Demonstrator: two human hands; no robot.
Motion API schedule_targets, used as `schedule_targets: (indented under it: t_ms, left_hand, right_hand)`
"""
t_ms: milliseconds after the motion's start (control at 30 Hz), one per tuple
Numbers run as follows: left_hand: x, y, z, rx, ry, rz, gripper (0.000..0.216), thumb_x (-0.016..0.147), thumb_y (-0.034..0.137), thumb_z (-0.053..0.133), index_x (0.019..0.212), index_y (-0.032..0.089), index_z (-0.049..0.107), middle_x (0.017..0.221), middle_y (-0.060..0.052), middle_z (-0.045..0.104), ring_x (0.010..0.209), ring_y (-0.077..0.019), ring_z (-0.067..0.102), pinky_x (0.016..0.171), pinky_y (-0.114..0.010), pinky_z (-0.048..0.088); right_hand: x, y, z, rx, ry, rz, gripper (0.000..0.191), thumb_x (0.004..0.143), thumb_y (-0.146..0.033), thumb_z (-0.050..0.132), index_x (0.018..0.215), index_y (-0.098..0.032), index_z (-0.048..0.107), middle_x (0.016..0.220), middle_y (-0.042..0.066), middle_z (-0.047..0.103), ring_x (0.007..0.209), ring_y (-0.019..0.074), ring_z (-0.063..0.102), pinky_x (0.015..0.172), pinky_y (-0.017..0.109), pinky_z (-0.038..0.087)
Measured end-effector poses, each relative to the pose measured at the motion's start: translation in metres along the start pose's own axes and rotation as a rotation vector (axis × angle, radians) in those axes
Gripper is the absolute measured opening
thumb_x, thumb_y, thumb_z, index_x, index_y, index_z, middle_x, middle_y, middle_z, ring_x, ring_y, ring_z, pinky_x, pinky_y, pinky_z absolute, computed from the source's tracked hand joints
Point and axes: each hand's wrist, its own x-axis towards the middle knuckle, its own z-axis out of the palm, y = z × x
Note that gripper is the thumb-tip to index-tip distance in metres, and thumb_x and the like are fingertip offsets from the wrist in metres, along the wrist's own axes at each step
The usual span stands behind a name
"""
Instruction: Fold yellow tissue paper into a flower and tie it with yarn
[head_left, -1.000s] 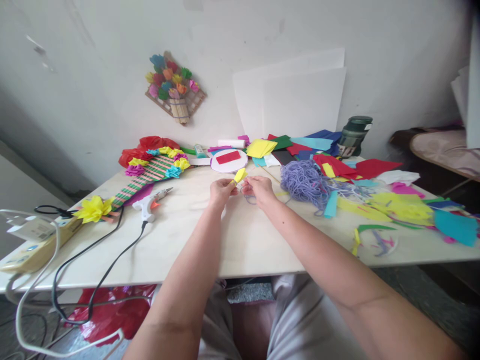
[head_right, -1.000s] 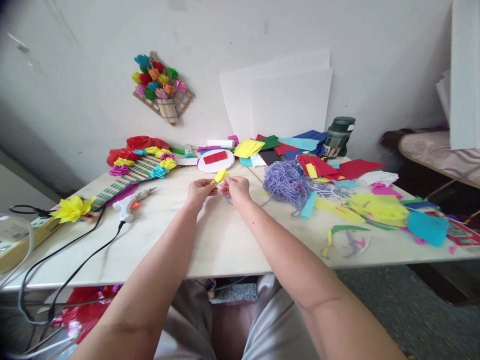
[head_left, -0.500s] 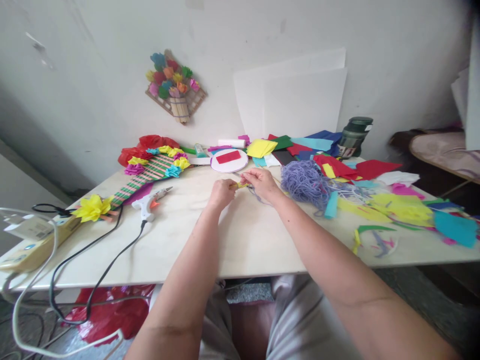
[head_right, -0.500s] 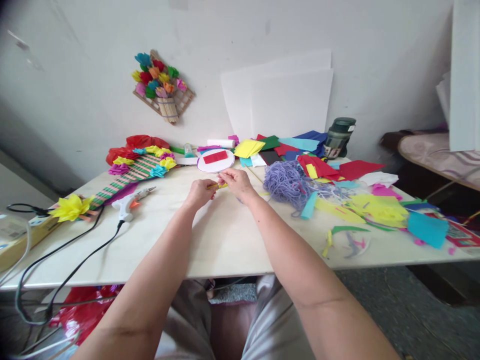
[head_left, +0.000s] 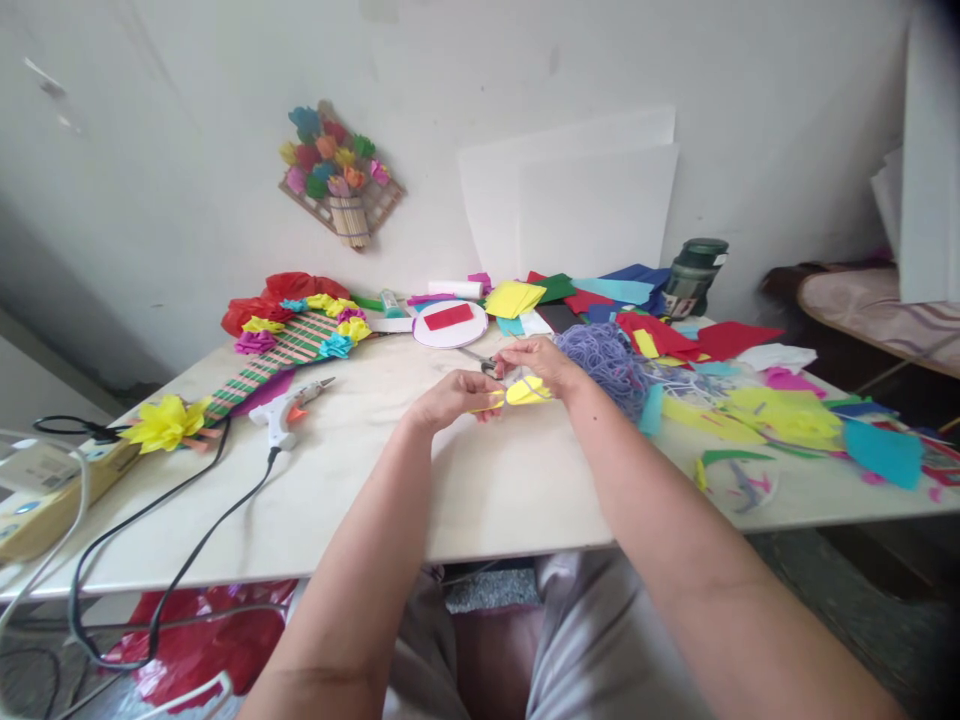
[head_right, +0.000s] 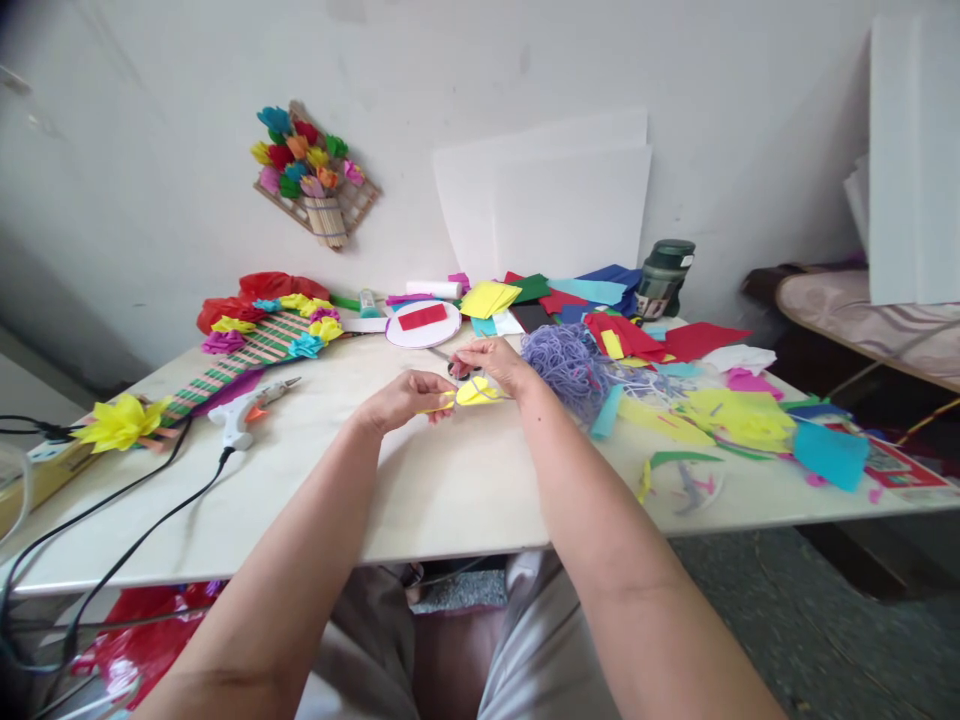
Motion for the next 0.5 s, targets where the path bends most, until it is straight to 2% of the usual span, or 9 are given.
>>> schedule_targets:
  t_ms: [100, 200, 300, 367, 500]
  left_hand:
    - [0.001, -0.001, -0.001, -0.151, 0.091, 0.08, 0.032, 0.063, 0.032, 0.069, 0.084, 0.009, 0.062, 0.067, -0.005, 0.062, 0.053, -0.0084, 0.055, 0.051, -0.02, 0.042]
    - [0.001, -0.001, -0.003, -0.241, 0.205, 0.116, 0.03, 0.062, 0.029, 0.07, 0.083, 0.01, 0.06, 0.065, -0.004, 0.061, 0.05, -0.0073, 0.053, 0.05, -0.02, 0.041]
    - [0.002, -0.003, -0.005, -0.319, 0.293, 0.147, 0.036, 0.061, 0.025, 0.071, 0.091, 0.012, 0.057, 0.065, -0.003, 0.061, 0.054, -0.0084, 0.055, 0.052, -0.019, 0.042]
    - [0.002, -0.005, -0.006, -0.362, 0.316, 0.152, 0.038, 0.062, 0.024, 0.071, 0.095, 0.012, 0.057, 0.065, -0.003, 0.062, 0.055, -0.0086, 0.056, 0.053, -0.019, 0.043]
    - [0.004, -0.009, -0.009, -0.425, 0.305, 0.121, 0.03, 0.064, 0.02, 0.068, 0.092, 0.011, 0.061, 0.066, -0.004, 0.062, 0.057, -0.0083, 0.057, 0.053, -0.017, 0.043]
  right_hand:
    - [0.0, 0.001, 0.002, 0.039, 0.049, 0.047, 0.021, 0.059, -0.033, 0.069, 0.063, -0.013, 0.067, 0.059, 0.004, 0.065, 0.054, 0.0133, 0.058, 0.057, 0.026, 0.047]
    - [0.001, 0.002, 0.009, 0.04, 0.067, 0.039, 0.019, 0.055, -0.03, 0.071, 0.055, -0.013, 0.065, 0.056, 0.004, 0.064, 0.054, 0.0143, 0.059, 0.058, 0.027, 0.048]
    - [0.001, 0.004, 0.014, -0.004, 0.081, 0.107, 0.018, 0.052, -0.027, 0.074, 0.055, -0.011, 0.064, 0.051, 0.003, 0.062, 0.05, 0.0142, 0.058, 0.057, 0.028, 0.048]
    - [0.001, 0.006, 0.014, -0.016, 0.075, 0.134, 0.02, 0.053, -0.027, 0.075, 0.055, -0.011, 0.064, 0.05, 0.004, 0.061, 0.048, 0.0137, 0.057, 0.057, 0.028, 0.048]
    - [0.003, 0.01, 0.012, 0.012, 0.06, 0.155, 0.019, 0.055, -0.025, 0.074, 0.061, -0.009, 0.065, 0.055, 0.006, 0.064, 0.052, 0.0138, 0.059, 0.057, 0.026, 0.048]
